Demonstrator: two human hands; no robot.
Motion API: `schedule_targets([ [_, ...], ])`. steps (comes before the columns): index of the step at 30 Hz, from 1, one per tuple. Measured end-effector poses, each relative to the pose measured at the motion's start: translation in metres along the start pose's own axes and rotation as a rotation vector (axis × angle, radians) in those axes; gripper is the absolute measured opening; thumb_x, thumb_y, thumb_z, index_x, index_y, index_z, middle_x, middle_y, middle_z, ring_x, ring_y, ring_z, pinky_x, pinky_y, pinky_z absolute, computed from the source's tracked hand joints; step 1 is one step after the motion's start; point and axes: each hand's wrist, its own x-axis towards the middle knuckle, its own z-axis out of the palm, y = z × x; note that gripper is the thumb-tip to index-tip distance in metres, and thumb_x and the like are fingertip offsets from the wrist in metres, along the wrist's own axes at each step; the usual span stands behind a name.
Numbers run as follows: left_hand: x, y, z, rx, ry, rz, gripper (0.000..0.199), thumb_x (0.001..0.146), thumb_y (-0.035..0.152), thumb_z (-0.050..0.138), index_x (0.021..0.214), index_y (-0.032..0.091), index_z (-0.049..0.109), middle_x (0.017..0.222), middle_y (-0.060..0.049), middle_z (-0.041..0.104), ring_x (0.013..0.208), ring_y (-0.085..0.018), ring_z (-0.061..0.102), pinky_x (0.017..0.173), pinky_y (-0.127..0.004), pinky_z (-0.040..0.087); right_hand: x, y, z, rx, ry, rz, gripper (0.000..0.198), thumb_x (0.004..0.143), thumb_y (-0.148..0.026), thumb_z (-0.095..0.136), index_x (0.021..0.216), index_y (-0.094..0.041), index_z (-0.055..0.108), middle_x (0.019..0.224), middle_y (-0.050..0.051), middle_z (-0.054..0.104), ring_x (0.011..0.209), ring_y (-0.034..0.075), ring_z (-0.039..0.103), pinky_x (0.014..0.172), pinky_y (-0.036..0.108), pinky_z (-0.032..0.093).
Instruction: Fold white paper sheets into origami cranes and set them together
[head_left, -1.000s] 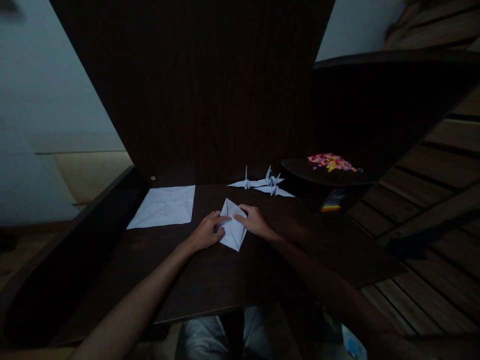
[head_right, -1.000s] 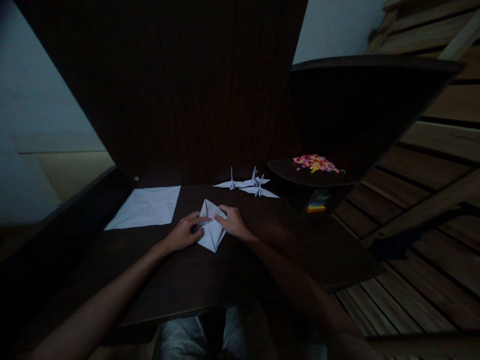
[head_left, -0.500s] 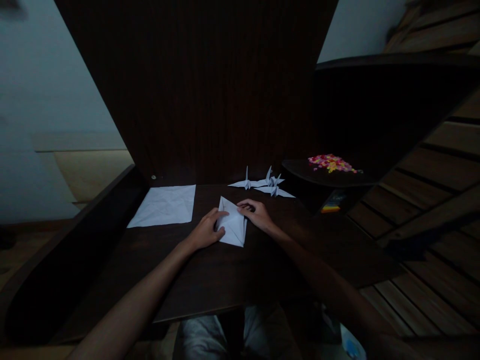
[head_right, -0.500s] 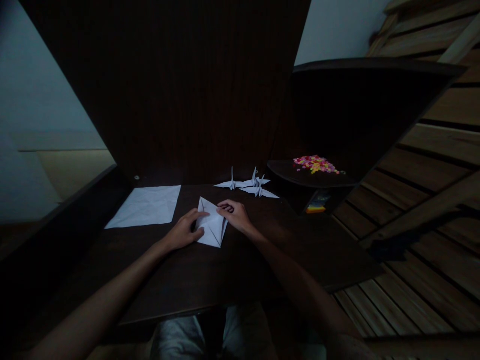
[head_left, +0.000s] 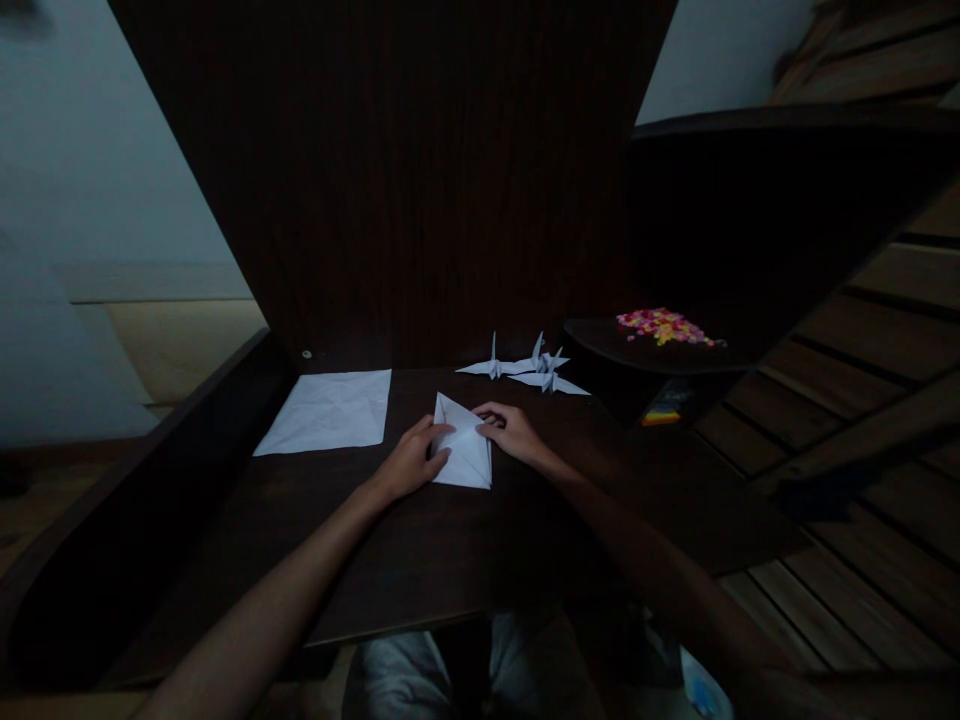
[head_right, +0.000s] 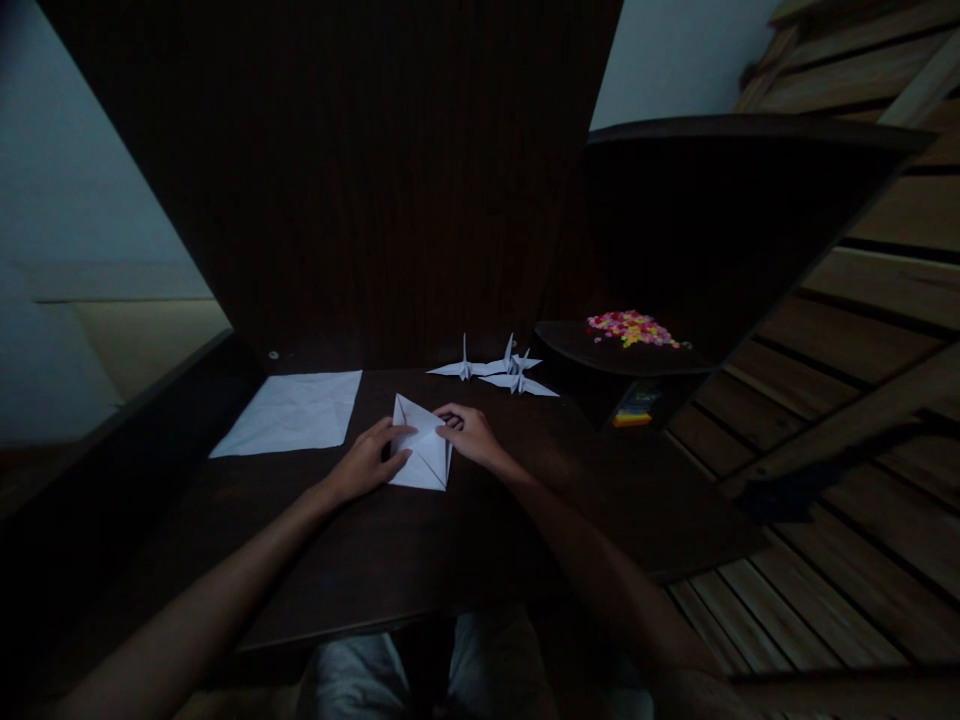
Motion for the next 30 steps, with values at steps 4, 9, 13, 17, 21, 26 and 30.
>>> schedule_targets([
  [4, -0.001, 0.002, 0.0, 0.032, -0.014, -0.036, 0.035, 0.083, 0.03, 0.056, 0.115, 0.017, 0.06, 0.095, -0.007, 0.054, 0.093, -0.021, 0.056, 0.088, -0.034, 0.046, 0.004, 0.004, 0.0, 0.141, 0.007, -0.019, 0.024, 0.074, -0.017, 0.047, 0.083, -0.018, 0.069, 0.083, 0.002, 0.068, 0.076, 0.015, 0.058, 0.071, 0.027, 0.044],
  [9, -0.001, -0.001, 0.003, 0.075, 0.0, -0.045, 0.037, 0.081, 0.037, 0.059, 0.113, 0.018, 0.061, 0.101, -0.008, 0.055, 0.102, -0.025, 0.053, 0.094, -0.039, 0.043, 0.004, 0.008, 0.003, 0.213, 0.062, -0.014, 0.023, 0.072, -0.015, 0.046, 0.083, -0.016, 0.066, 0.082, 0.003, 0.066, 0.069, 0.013, 0.058, 0.066, 0.026, 0.045],
  [13, 0.0, -0.003, 0.004, 0.09, 0.006, -0.062, 0.04, 0.08, 0.038, 0.062, 0.115, 0.019, 0.059, 0.104, -0.008, 0.055, 0.106, -0.027, 0.051, 0.099, -0.045, 0.038, 0.001, 0.007, 0.007, 0.138, 0.063, -0.049, 0.018, 0.072, -0.019, 0.055, 0.087, -0.016, 0.065, 0.083, 0.003, 0.066, 0.071, 0.013, 0.059, 0.067, 0.026, 0.046],
  [17, 0.0, -0.005, 0.004, 0.071, 0.032, -0.085, 0.043, 0.078, 0.039, 0.063, 0.116, 0.02, 0.058, 0.105, -0.008, 0.053, 0.106, -0.027, 0.051, 0.099, -0.046, 0.038, -0.002, 0.006, 0.009, 0.133, 0.025, -0.049, 0.018, 0.074, -0.024, 0.059, 0.089, -0.016, 0.064, 0.081, 0.003, 0.066, 0.068, 0.013, 0.06, 0.065, 0.026, 0.048],
  [21, 0.0, -0.007, 0.004, 0.014, 0.05, -0.088, 0.047, 0.075, 0.039, 0.066, 0.117, 0.02, 0.057, 0.114, -0.009, 0.048, 0.108, -0.025, 0.052, 0.097, -0.04, 0.043, -0.003, 0.005, 0.011, 0.129, 0.003, -0.056, 0.019, 0.074, -0.026, 0.062, 0.09, -0.016, 0.064, 0.083, 0.004, 0.066, 0.067, 0.012, 0.062, 0.065, 0.026, 0.049],
  [26, 0.0, -0.008, 0.004, 0.015, 0.067, -0.084, 0.051, 0.074, 0.04, 0.068, 0.119, 0.02, 0.058, 0.13, -0.011, 0.038, 0.12, -0.028, 0.047, 0.105, -0.041, 0.037, -0.005, 0.004, 0.012, 0.083, -0.028, -0.087, 0.023, 0.072, -0.025, 0.066, 0.093, -0.015, 0.063, 0.083, 0.004, 0.067, 0.068, 0.012, 0.06, 0.064, 0.025, 0.05],
  [30, 0.001, -0.007, 0.003, 0.036, 0.06, -0.052, 0.046, 0.078, 0.039, 0.063, 0.119, 0.018, 0.061, 0.136, -0.013, 0.035, 0.127, -0.03, 0.04, 0.107, -0.043, 0.034, -0.006, 0.005, 0.013, 0.048, -0.042, -0.126, 0.026, 0.071, -0.025, 0.067, 0.095, -0.015, 0.063, 0.081, 0.004, 0.067, 0.067, 0.012, 0.06, 0.063, 0.025, 0.05],
])
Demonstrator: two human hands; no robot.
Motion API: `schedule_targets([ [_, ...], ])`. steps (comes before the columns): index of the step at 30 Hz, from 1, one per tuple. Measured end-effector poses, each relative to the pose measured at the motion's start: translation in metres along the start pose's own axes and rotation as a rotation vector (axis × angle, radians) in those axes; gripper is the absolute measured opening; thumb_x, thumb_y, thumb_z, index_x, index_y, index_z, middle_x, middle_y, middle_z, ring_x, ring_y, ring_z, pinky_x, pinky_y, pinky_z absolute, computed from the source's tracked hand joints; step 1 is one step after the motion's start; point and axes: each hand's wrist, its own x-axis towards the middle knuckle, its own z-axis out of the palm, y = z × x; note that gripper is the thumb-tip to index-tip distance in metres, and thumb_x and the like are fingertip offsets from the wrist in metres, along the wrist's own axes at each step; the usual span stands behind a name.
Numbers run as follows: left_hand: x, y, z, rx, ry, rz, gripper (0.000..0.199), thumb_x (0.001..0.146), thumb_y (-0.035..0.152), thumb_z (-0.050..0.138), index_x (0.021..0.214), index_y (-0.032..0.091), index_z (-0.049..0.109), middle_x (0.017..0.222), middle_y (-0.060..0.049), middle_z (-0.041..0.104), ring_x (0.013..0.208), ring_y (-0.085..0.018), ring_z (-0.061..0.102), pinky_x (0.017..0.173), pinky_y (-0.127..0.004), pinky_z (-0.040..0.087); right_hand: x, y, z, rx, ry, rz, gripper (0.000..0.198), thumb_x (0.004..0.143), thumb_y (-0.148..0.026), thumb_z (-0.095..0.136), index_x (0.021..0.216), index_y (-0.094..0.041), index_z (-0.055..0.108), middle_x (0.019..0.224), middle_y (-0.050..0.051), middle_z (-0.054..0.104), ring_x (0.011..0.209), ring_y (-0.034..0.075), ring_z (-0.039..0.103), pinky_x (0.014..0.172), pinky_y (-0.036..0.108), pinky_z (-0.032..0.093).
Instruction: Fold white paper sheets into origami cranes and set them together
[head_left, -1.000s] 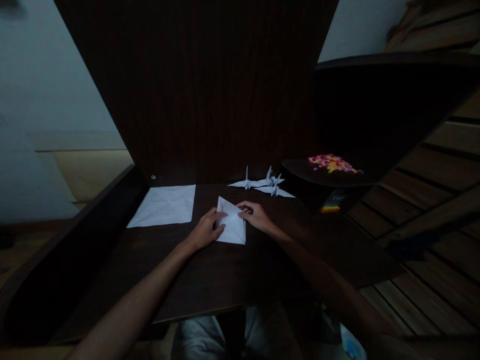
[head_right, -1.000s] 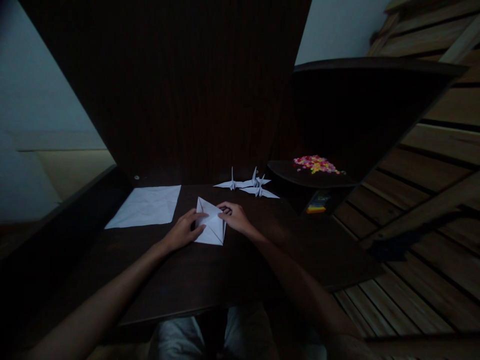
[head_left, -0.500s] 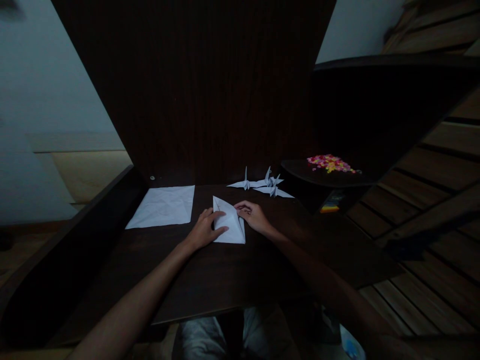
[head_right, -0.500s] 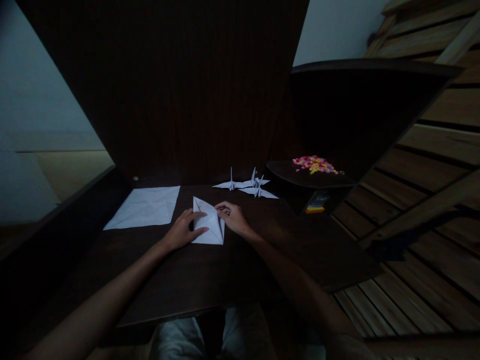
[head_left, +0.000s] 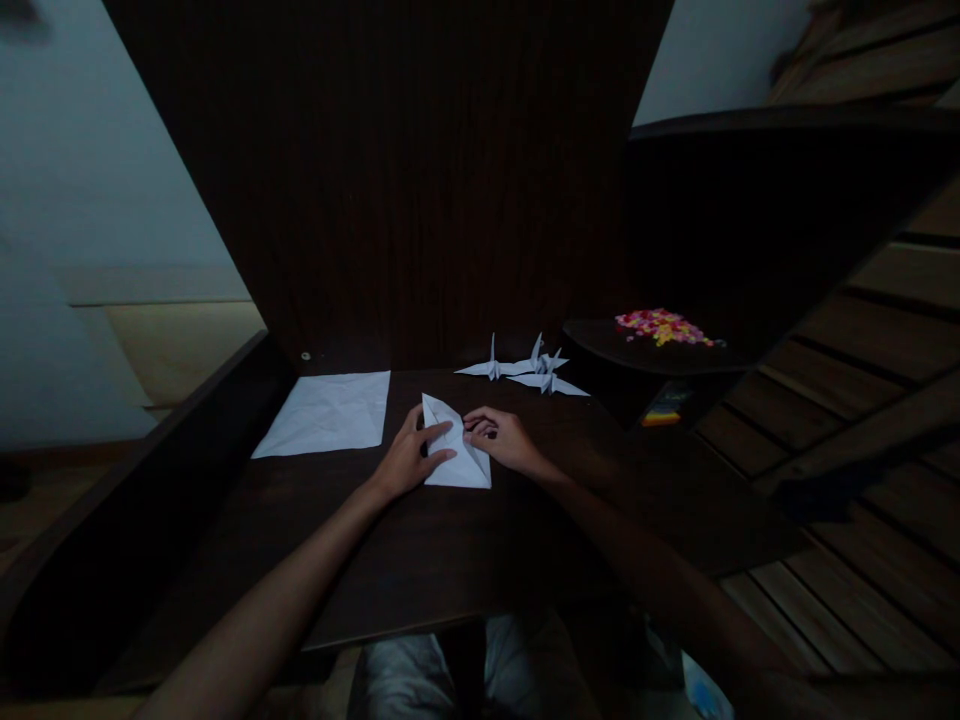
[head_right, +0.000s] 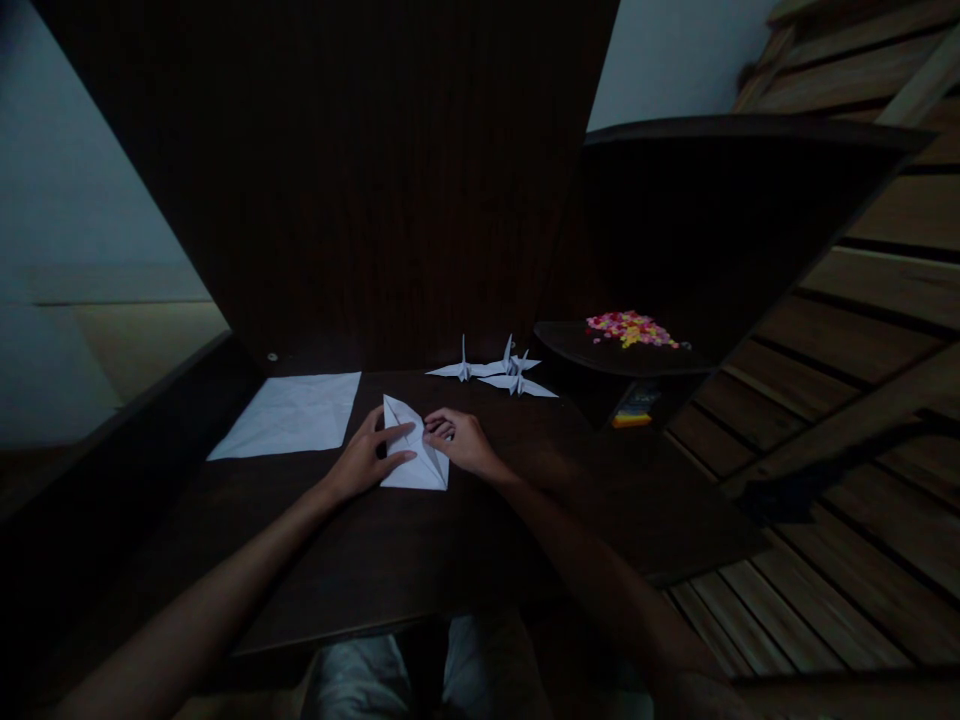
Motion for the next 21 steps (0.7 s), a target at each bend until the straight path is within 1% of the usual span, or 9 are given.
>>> schedule_targets([
  [3, 0.001, -0.001, 0.0, 0.011, 0.031, 0.017, 0.037, 0.086, 0.032, 0.054, 0.119, 0.018, 0.061, 0.14, -0.013, 0.033, 0.13, -0.03, 0.037, 0.107, -0.044, 0.034, -0.001, 0.0, 0.0, -0.023, -0.012, -0.02, 0.026, 0.071, -0.024, 0.067, 0.094, -0.014, 0.064, 0.081, 0.005, 0.067, 0.067, 0.012, 0.061, 0.063, 0.025, 0.05],
  [6, 0.001, -0.003, 0.0, 0.027, 0.084, 0.021, 0.036, 0.089, 0.028, 0.048, 0.122, 0.02, 0.059, 0.146, -0.011, 0.028, 0.135, -0.03, 0.03, 0.108, -0.047, 0.032, -0.001, -0.003, 0.0, -0.057, -0.032, -0.053, 0.024, 0.071, -0.023, 0.067, 0.092, -0.014, 0.065, 0.085, 0.005, 0.067, 0.068, 0.012, 0.061, 0.064, 0.026, 0.051],
  [8, 0.001, -0.004, 0.0, 0.032, 0.108, 0.012, 0.038, 0.089, 0.027, 0.047, 0.125, 0.018, 0.056, 0.148, -0.012, 0.025, 0.136, -0.03, 0.027, 0.109, -0.047, 0.03, -0.002, -0.005, -0.001, -0.081, -0.042, -0.073, 0.022, 0.071, -0.023, 0.067, 0.091, -0.014, 0.065, 0.087, 0.006, 0.066, 0.068, 0.013, 0.062, 0.065, 0.026, 0.052],
  [10, 0.001, -0.004, 0.0, 0.033, 0.119, -0.008, 0.041, 0.088, 0.028, 0.049, 0.126, 0.016, 0.055, 0.149, -0.014, 0.023, 0.136, -0.03, 0.028, 0.109, -0.047, 0.03, -0.003, -0.007, -0.002, -0.108, -0.049, -0.086, 0.021, 0.072, -0.023, 0.067, 0.091, -0.015, 0.066, 0.088, 0.006, 0.065, 0.069, 0.013, 0.062, 0.065, 0.026, 0.052],
  [13, 0.001, -0.003, 0.001, 0.037, 0.124, -0.028, 0.039, 0.086, 0.029, 0.052, 0.121, 0.013, 0.057, 0.15, -0.015, 0.021, 0.135, -0.031, 0.03, 0.108, -0.047, 0.031, -0.003, -0.01, -0.004, -0.15, -0.06, -0.105, 0.019, 0.073, -0.023, 0.066, 0.091, -0.016, 0.067, 0.088, 0.005, 0.065, 0.071, 0.013, 0.062, 0.067, 0.026, 0.052],
  [16, 0.001, -0.004, 0.002, 0.062, 0.132, -0.019, 0.037, 0.085, 0.029, 0.053, 0.116, 0.011, 0.059, 0.152, -0.016, 0.015, 0.134, -0.032, 0.03, 0.106, -0.048, 0.033, -0.003, -0.013, -0.005, -0.191, -0.071, -0.113, 0.017, 0.074, -0.021, 0.065, 0.09, -0.017, 0.068, 0.09, 0.005, 0.065, 0.073, 0.013, 0.062, 0.069, 0.026, 0.051],
  [18, 0.002, -0.005, 0.002, 0.09, 0.132, -0.012, 0.035, 0.084, 0.029, 0.053, 0.113, 0.012, 0.06, 0.152, -0.015, 0.017, 0.133, -0.032, 0.031, 0.105, -0.049, 0.034, -0.003, -0.014, -0.005, -0.212, -0.081, -0.121, 0.017, 0.074, -0.019, 0.064, 0.091, -0.018, 0.068, 0.092, 0.006, 0.066, 0.077, 0.014, 0.062, 0.071, 0.027, 0.051],
  [21, 0.003, -0.008, 0.002, 0.128, 0.122, -0.006, 0.027, 0.085, 0.027, 0.051, 0.106, 0.015, 0.063, 0.148, -0.013, 0.03, 0.132, -0.031, 0.032, 0.106, -0.052, 0.033, -0.003, -0.015, -0.004, -0.237, -0.108, -0.143, 0.019, 0.073, -0.016, 0.064, 0.092, -0.018, 0.068, 0.095, 0.007, 0.067, 0.083, 0.016, 0.063, 0.073, 0.029, 0.051],
])
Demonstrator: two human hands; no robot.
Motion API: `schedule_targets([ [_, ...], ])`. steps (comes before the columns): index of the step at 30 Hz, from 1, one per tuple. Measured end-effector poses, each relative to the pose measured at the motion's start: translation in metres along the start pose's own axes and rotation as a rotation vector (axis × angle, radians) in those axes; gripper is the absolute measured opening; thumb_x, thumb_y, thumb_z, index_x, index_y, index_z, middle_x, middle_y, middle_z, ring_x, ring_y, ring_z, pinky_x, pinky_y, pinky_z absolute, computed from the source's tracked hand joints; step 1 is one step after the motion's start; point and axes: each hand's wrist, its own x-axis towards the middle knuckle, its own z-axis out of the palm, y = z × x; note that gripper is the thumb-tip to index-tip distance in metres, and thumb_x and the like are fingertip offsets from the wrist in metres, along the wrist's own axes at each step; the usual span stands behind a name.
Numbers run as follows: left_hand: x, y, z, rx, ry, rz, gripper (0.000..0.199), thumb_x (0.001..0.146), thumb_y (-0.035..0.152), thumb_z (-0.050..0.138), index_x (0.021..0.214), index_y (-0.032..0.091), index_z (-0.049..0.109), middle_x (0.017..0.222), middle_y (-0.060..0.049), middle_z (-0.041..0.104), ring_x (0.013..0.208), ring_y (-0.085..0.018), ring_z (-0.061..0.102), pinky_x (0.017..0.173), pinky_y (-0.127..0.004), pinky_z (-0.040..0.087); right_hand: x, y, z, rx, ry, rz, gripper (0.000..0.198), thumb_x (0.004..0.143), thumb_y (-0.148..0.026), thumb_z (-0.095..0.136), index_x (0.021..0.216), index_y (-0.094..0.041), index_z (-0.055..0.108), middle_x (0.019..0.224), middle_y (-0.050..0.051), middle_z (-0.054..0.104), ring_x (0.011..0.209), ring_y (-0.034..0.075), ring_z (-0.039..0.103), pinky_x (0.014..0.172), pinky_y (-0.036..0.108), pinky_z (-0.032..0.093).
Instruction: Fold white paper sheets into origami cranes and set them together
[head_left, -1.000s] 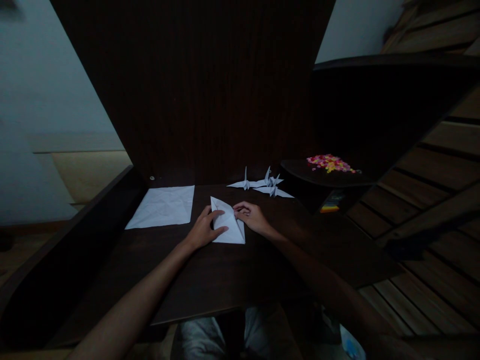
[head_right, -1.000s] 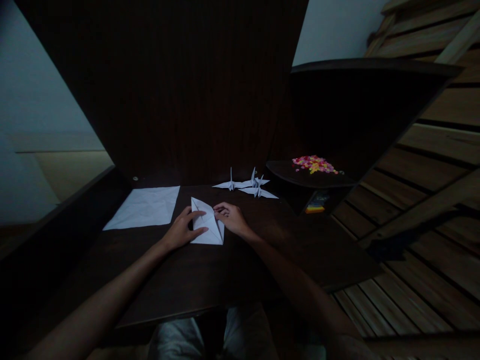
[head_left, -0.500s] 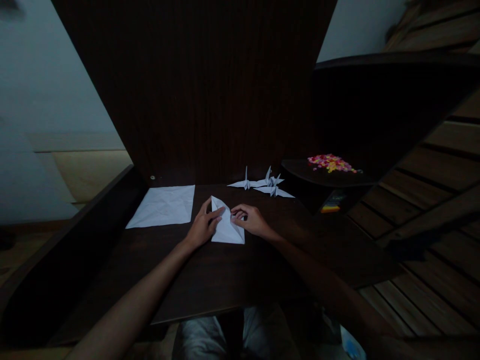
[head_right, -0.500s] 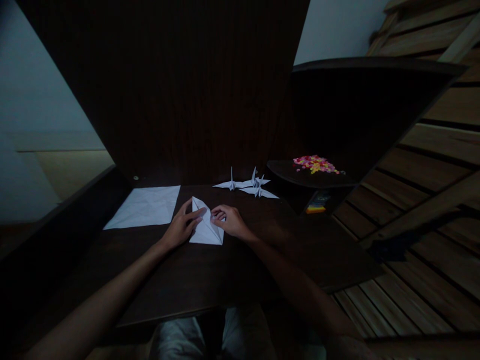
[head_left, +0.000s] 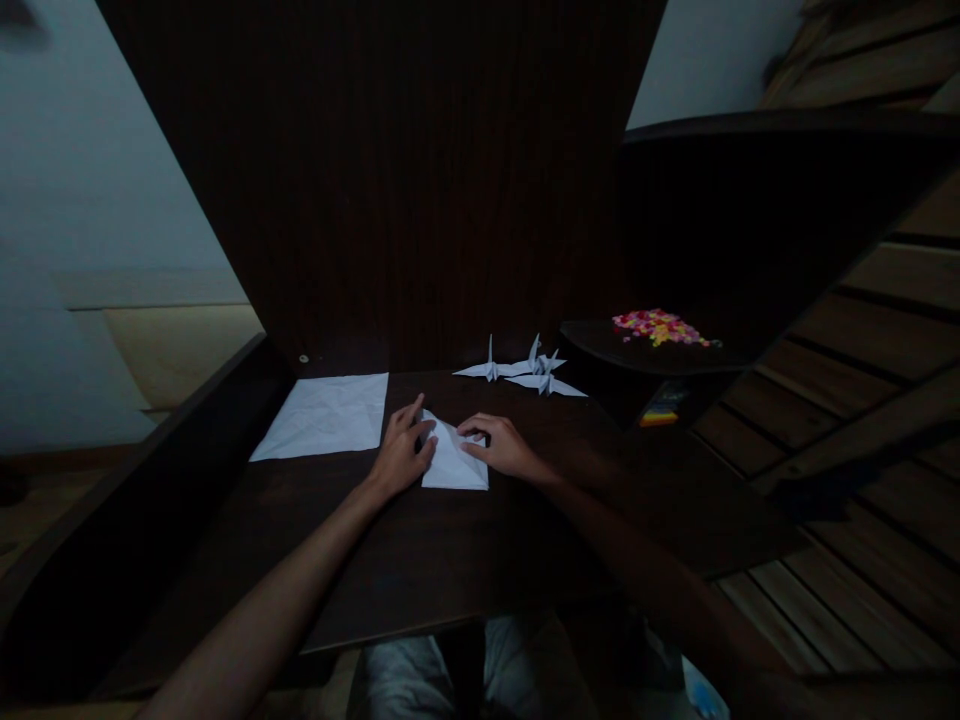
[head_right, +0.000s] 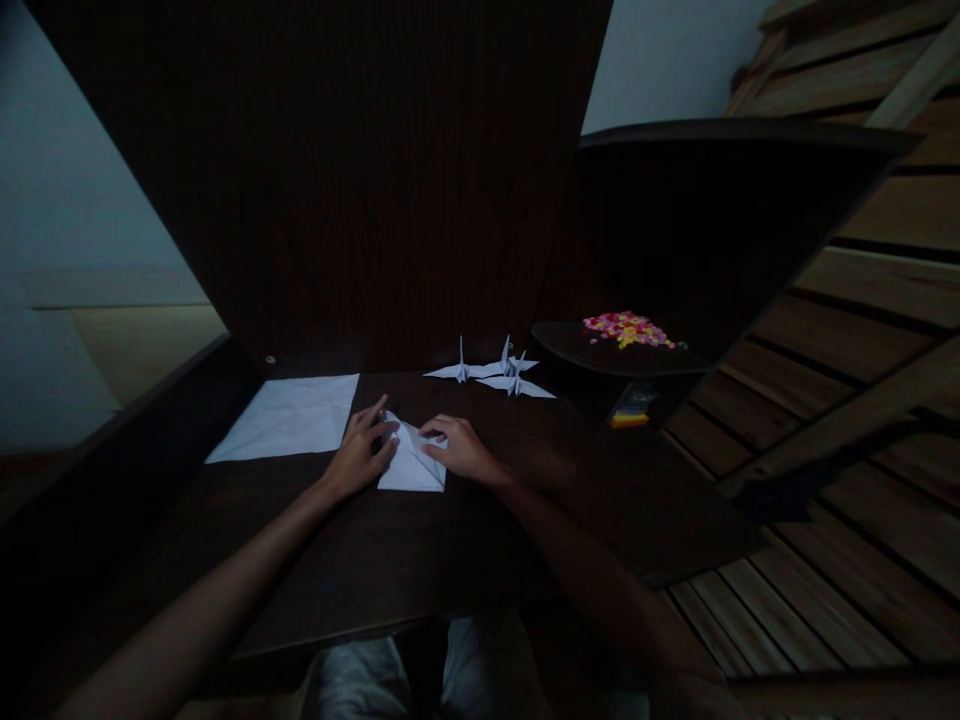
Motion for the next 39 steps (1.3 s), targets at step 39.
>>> schedule_targets([
  [39, 0.005, -0.021, -0.002, 0.243, -0.06, 0.091, 0.035, 0.088, 0.025, 0.042, 0.109, 0.007, 0.063, 0.125, -0.018, 0.057, 0.117, -0.03, 0.047, 0.101, -0.046, 0.04, -0.001, -0.005, 0.002, -0.138, -0.024, -0.041, 0.022, 0.08, -0.027, 0.063, 0.098, -0.017, 0.07, 0.101, 0.009, 0.071, 0.094, 0.02, 0.065, 0.087, 0.034, 0.05],
])
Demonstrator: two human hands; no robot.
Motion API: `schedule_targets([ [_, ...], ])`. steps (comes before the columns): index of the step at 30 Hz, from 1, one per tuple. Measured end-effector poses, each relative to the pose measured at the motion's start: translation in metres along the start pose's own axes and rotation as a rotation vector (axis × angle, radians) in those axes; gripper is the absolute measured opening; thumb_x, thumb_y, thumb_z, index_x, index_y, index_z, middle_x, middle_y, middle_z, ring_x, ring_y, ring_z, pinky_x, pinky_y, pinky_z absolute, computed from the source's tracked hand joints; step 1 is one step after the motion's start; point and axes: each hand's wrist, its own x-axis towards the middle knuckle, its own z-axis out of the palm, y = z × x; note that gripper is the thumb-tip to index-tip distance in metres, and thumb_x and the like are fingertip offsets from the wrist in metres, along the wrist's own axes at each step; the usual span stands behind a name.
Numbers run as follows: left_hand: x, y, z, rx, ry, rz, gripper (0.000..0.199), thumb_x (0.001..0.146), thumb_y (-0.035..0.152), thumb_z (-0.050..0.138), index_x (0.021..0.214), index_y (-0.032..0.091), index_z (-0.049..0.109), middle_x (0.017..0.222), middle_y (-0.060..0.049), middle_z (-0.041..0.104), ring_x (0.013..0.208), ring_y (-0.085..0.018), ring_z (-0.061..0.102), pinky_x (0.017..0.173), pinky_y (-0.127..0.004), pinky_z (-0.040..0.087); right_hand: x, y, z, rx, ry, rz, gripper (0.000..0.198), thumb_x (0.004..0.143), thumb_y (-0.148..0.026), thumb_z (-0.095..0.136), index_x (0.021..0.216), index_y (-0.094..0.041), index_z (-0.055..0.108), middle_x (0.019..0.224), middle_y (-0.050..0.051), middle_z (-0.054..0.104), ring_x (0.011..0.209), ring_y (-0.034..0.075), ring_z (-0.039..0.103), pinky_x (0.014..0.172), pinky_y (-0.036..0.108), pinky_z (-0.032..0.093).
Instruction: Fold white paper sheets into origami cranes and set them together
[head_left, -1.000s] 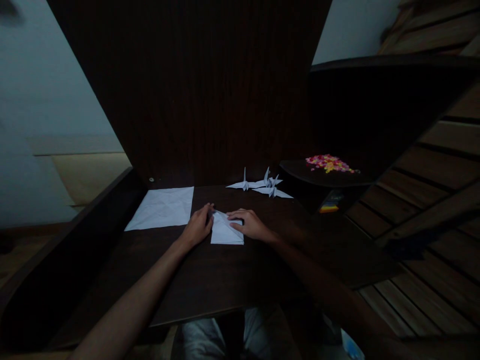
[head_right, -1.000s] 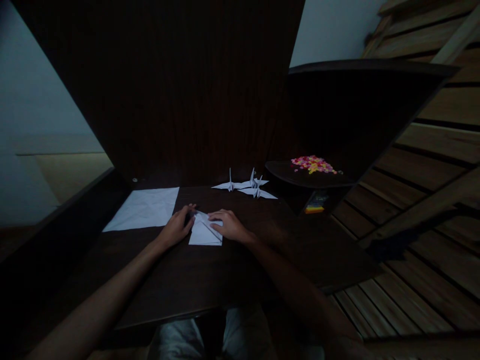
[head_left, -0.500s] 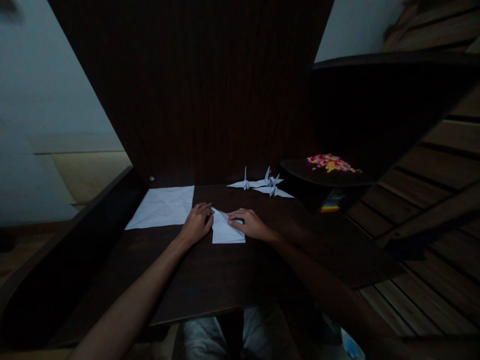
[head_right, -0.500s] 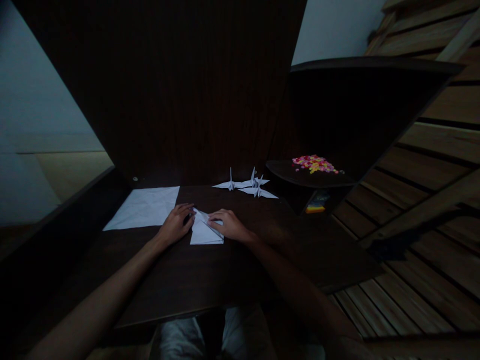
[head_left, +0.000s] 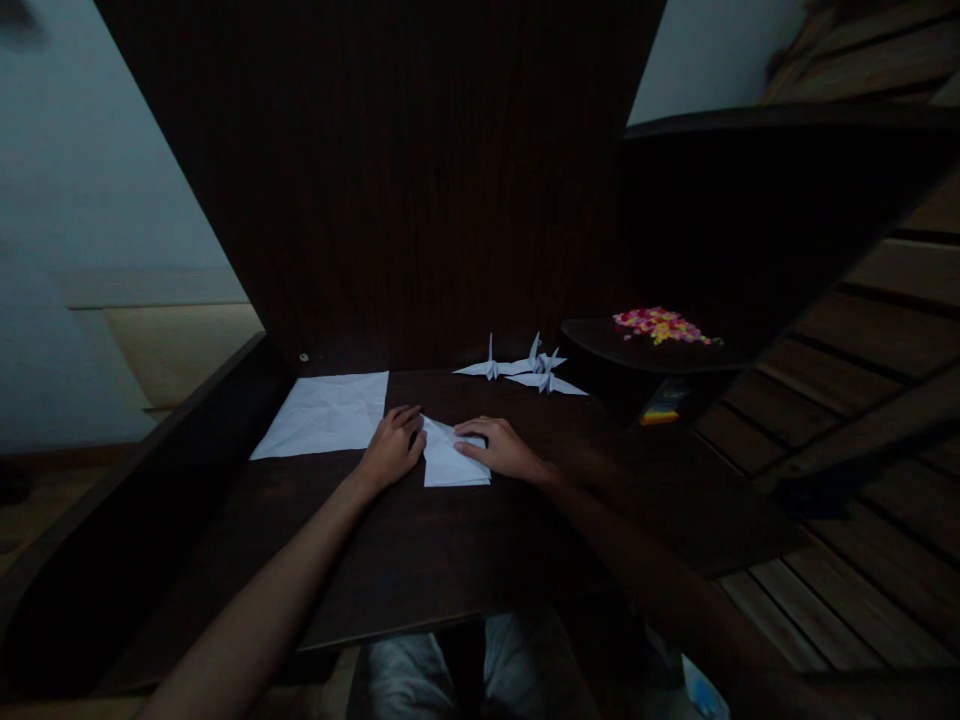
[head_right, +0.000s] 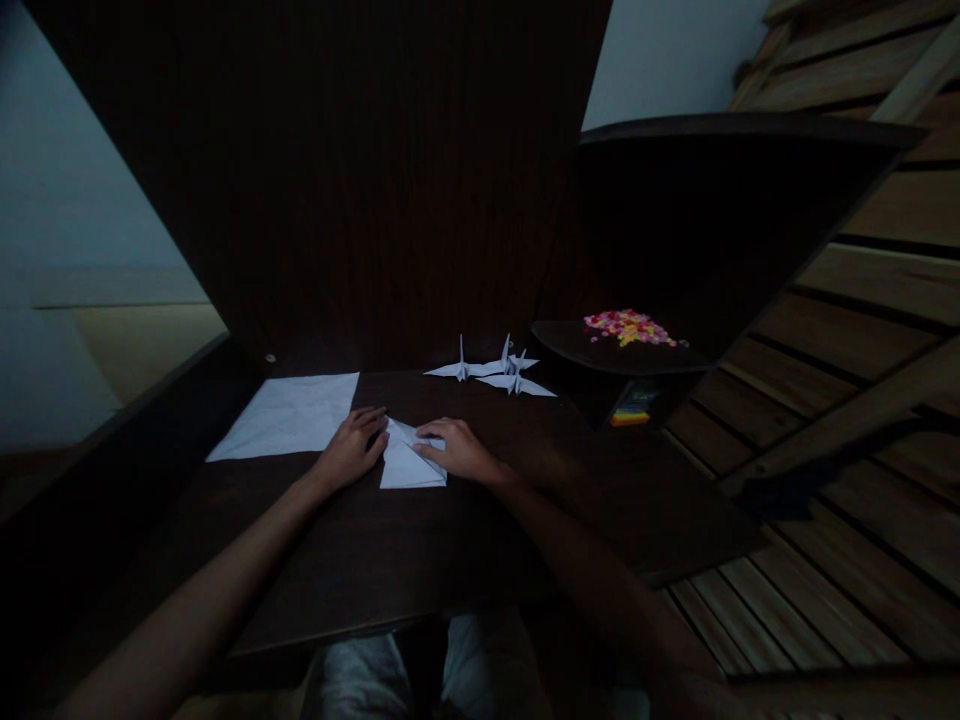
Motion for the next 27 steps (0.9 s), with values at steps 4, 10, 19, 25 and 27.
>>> schedule_targets([
  [4, -0.0004, -0.0011, 0.0003, 0.032, -0.003, -0.005, 0.037, 0.089, 0.027, 0.041, 0.111, 0.007, 0.062, 0.125, -0.018, 0.057, 0.118, -0.031, 0.046, 0.101, -0.047, 0.04, -0.0006, 0.0016, -0.0001, -0.004, -0.002, -0.003, 0.021, 0.079, -0.027, 0.063, 0.098, -0.019, 0.07, 0.101, 0.008, 0.07, 0.095, 0.02, 0.065, 0.088, 0.034, 0.049],
  [10, 0.0, 0.0002, -0.0043, 0.031, -0.001, -0.031, 0.036, 0.087, 0.03, 0.044, 0.108, 0.008, 0.064, 0.121, -0.017, 0.059, 0.112, -0.03, 0.049, 0.097, -0.045, 0.043, -0.0003, 0.0026, -0.0005, -0.016, -0.034, -0.003, 0.022, 0.079, -0.026, 0.063, 0.098, -0.018, 0.07, 0.103, 0.008, 0.07, 0.097, 0.02, 0.064, 0.089, 0.034, 0.048],
  [19, 0.0009, 0.0021, -0.0074, 0.014, -0.002, -0.074, 0.032, 0.085, 0.032, 0.047, 0.102, 0.013, 0.066, 0.119, -0.013, 0.061, 0.111, -0.029, 0.049, 0.094, -0.046, 0.044, 0.0001, 0.002, -0.0019, -0.024, -0.05, -0.032, 0.015, 0.078, -0.022, 0.063, 0.091, -0.018, 0.071, 0.101, 0.008, 0.071, 0.096, 0.021, 0.064, 0.089, 0.035, 0.048],
  [25, 0.0017, 0.0022, -0.0084, -0.001, 0.052, -0.117, 0.037, 0.081, 0.035, 0.053, 0.105, 0.01, 0.064, 0.123, -0.016, 0.059, 0.114, -0.031, 0.05, 0.097, -0.046, 0.044, -0.0003, 0.0039, -0.0012, -0.034, -0.057, -0.037, 0.014, 0.078, -0.021, 0.064, 0.09, -0.019, 0.07, 0.101, 0.008, 0.071, 0.096, 0.02, 0.064, 0.089, 0.034, 0.048],
  [27, 0.0012, 0.0009, -0.006, -0.023, 0.073, -0.085, 0.04, 0.082, 0.032, 0.051, 0.114, 0.009, 0.06, 0.128, -0.017, 0.055, 0.117, -0.03, 0.049, 0.1, -0.045, 0.043, -0.0002, 0.0043, -0.0008, -0.043, -0.059, -0.047, 0.013, 0.078, -0.02, 0.064, 0.089, -0.018, 0.071, 0.101, 0.008, 0.071, 0.096, 0.02, 0.064, 0.088, 0.034, 0.048],
])
